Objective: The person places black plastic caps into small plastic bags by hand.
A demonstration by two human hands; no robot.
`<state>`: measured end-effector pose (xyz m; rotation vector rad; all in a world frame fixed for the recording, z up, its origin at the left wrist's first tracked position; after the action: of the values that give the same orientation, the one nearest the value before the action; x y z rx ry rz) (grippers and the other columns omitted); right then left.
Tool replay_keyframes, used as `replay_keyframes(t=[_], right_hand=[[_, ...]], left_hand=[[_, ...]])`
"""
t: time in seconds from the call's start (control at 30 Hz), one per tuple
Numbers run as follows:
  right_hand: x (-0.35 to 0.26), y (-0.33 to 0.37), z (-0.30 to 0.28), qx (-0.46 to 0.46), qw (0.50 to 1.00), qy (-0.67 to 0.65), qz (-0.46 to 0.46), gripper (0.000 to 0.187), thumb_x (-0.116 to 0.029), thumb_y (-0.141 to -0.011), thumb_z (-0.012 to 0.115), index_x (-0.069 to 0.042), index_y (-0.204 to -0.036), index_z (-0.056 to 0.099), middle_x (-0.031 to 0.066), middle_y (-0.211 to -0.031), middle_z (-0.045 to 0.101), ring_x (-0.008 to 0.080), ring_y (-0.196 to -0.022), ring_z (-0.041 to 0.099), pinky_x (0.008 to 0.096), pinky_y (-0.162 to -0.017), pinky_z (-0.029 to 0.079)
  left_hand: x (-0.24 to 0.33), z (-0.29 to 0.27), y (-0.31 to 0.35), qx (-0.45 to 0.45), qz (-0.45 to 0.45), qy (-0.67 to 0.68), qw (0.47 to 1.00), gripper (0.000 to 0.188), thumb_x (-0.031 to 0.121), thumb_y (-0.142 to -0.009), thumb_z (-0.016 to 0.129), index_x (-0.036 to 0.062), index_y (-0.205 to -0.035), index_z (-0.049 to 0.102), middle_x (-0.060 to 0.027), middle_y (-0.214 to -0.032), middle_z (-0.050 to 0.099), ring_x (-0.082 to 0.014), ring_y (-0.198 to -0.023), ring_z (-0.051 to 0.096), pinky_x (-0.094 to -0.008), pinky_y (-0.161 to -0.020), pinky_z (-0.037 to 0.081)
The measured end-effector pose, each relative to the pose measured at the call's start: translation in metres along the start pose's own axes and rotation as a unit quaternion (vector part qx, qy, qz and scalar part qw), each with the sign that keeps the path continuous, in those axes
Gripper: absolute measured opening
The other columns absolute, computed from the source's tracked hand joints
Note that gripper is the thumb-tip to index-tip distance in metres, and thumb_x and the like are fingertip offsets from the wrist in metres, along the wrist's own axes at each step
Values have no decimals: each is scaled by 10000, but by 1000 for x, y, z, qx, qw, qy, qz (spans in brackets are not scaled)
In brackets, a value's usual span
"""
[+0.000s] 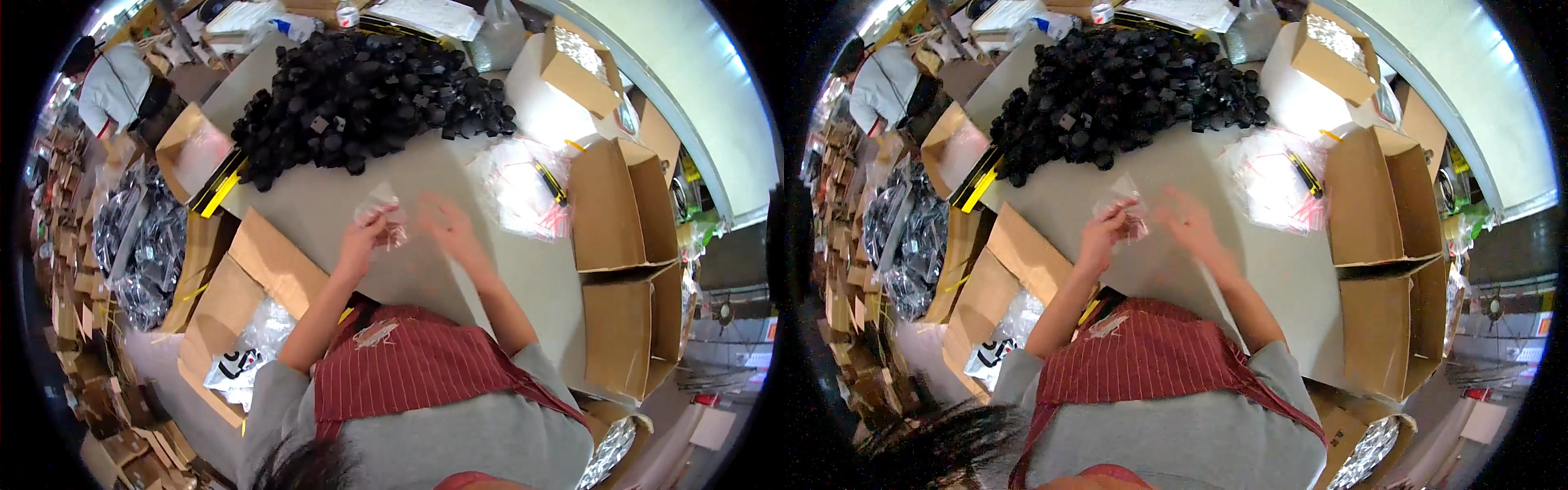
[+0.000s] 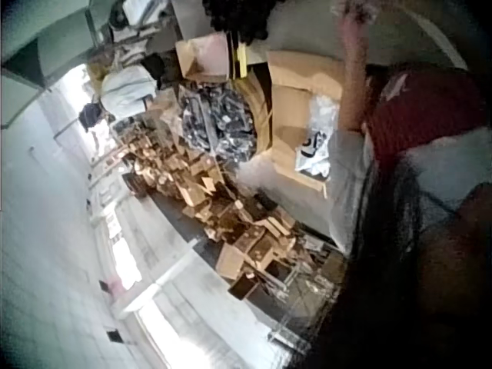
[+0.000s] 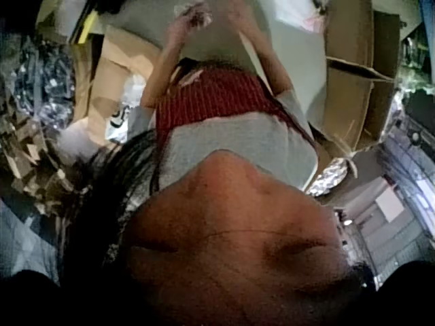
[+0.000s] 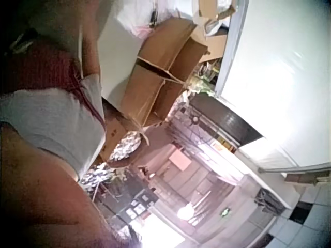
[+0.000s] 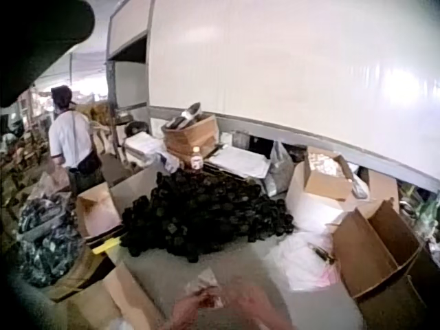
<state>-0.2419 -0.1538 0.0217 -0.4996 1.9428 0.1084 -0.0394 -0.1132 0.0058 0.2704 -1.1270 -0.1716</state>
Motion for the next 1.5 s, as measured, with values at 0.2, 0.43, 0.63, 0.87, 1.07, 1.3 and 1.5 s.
replay_keyframes(t=[0.2, 0.43, 0.63, 0.87, 1.07, 1.3, 1.5], right_hand=[[-8, -17, -27, -231, 905, -324, 149, 362, -162, -889, 693, -5, -1207, 622, 54, -956, 690, 175, -832, 662, 344, -790, 541], [-19, -6, -15, -254, 895, -326, 167, 131, -115, -887, 680, -21, -978, 671, 24, -885, 681, 115, -784, 641, 280, -746, 519], [-23, 7, -3, -230, 908, -283, 207, 124, -148, -917, 660, -26, -943, 660, 24, -817, 662, 105, -679, 617, 259, -666, 507], [-54, 28, 45, -151, 959, -229, 71, 153, -188, -930, 644, -50, -865, 630, -15, -736, 613, 52, -657, 534, 233, -569, 416], [-58, 25, 27, -259, 885, -344, 177, 138, -174, -932, 637, -47, -880, 645, 4, -779, 658, 55, -661, 551, 226, -548, 417], [-41, 23, 33, -61, 996, 50, -47, 160, -197, -850, 696, -66, -818, 610, 32, -708, 617, 100, -649, 587, 270, -530, 461], [-69, 1, 49, 17, 908, 326, -263, 335, -58, -793, 646, -98, -1119, 580, 136, -1093, 628, 284, -798, 663, 361, -593, 527]], left_hand=[[29, 7, 32, -143, -59, -26, 988, 350, 162, -978, 502, 4, -1271, 612, -131, -1021, 713, -201, -901, 680, -332, -827, 526], [36, -16, 41, -123, -70, -13, 990, 338, 163, -951, 553, -5, -1234, 628, -127, -987, 719, -210, -917, 682, -337, -816, 522], [19, -38, 33, 176, 194, -445, 856, 291, 220, -895, 642, 9, -1096, 645, -143, -983, 712, -276, -861, 683, -396, -741, 528], [59, 15, 72, -90, 89, -503, 855, 314, 342, -969, 578, 49, -951, 689, -117, -791, 711, -266, -735, 679, -364, -676, 514], [36, -6, 73, -124, 43, -289, 948, 351, 322, -1009, 513, 33, -888, 671, -28, -727, 687, -110, -643, 607, -284, -556, 460], [32, -2, 75, 89, 359, -527, 765, 124, 167, -837, 643, 48, -800, 633, -81, -693, 647, -220, -636, 648, -355, -570, 502], [24, -6, 59, 73, 404, -651, 638, 193, 132, -738, 666, 55, -908, 617, -105, -792, 630, -302, -732, 636, -410, -624, 528]])
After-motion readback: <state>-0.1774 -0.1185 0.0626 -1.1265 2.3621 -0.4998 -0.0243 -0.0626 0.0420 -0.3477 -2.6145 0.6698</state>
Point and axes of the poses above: each hand's wrist, its own y-axis away from the middle knuckle, its own z-axis out of the palm, x = y × z, the point moved 1 cm from there along -y, towards the middle knuckle
